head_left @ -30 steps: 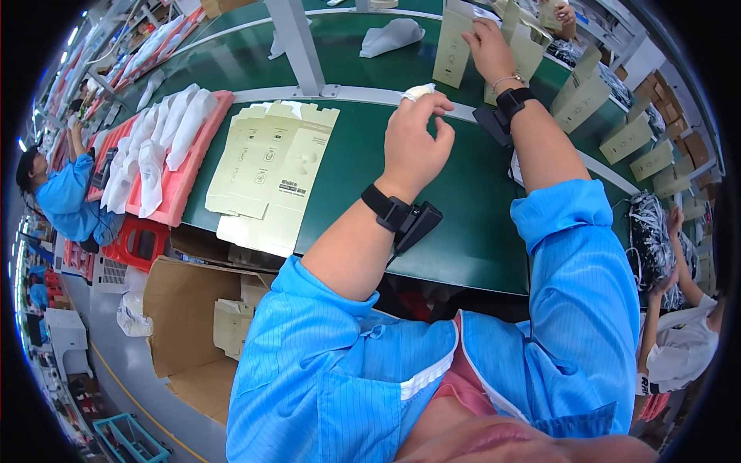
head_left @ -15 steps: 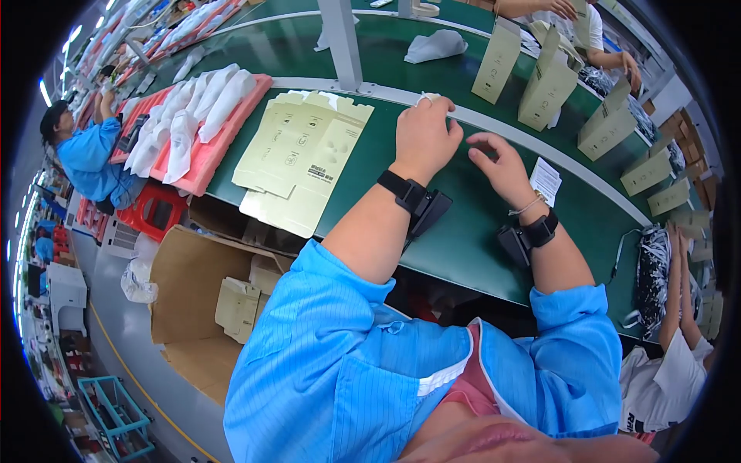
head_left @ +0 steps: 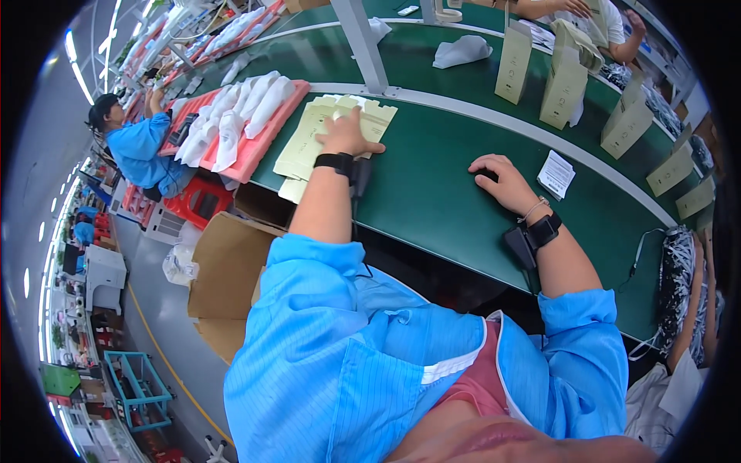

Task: The person picks up a flat box from a stack, folds it into shape, and inserts a paper manual. They then close the box flaps and set the assembled item onto the workbench before repeating the process.

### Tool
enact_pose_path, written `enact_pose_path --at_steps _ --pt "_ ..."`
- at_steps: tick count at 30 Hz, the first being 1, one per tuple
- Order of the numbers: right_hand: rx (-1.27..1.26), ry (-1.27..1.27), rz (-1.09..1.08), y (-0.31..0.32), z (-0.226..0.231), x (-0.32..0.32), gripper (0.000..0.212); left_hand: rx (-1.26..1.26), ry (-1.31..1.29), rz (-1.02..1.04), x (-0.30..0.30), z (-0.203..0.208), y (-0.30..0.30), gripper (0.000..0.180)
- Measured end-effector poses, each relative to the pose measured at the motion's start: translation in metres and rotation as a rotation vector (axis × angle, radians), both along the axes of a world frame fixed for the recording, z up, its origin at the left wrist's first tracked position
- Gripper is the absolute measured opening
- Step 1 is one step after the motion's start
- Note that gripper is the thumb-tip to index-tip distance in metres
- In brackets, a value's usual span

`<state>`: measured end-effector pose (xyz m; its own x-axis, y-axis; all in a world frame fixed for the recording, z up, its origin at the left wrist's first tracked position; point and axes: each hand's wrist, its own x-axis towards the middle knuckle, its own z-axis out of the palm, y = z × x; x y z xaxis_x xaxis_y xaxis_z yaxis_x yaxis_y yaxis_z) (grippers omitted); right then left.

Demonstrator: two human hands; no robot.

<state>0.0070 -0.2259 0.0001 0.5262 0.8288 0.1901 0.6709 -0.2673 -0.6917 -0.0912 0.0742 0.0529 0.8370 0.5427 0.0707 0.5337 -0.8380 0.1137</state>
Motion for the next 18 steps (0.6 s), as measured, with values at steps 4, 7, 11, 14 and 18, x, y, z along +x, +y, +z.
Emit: enact_pose_path --at_steps 4,7,11,14,18 --pt "0.018 -0.004 0.011 0.006 -0.002 -0.001 0.019 -0.102 0.099 0.087 -0.009 -0.011 0.038 0.107" --pt "0.045 -0.028 0.02 0.003 -0.003 -0.001 0.018 -0.068 0.05 0.024 -0.012 -0.013 0.041 0.11" --pt "0.058 -0.025 0.015 0.001 -0.003 -0.004 0.017 -0.066 0.068 0.014 -0.009 0.003 0.024 0.107" --pt "0.039 0.0 0.0 -0.001 -0.001 -0.004 0.018 -0.168 -0.221 -0.186 -0.008 0.027 -0.002 0.107" --pt "0.06 0.06 -0.033 -0.001 0.006 -0.006 0.03 0.064 -0.791 -0.533 0.003 0.057 -0.054 0.1"
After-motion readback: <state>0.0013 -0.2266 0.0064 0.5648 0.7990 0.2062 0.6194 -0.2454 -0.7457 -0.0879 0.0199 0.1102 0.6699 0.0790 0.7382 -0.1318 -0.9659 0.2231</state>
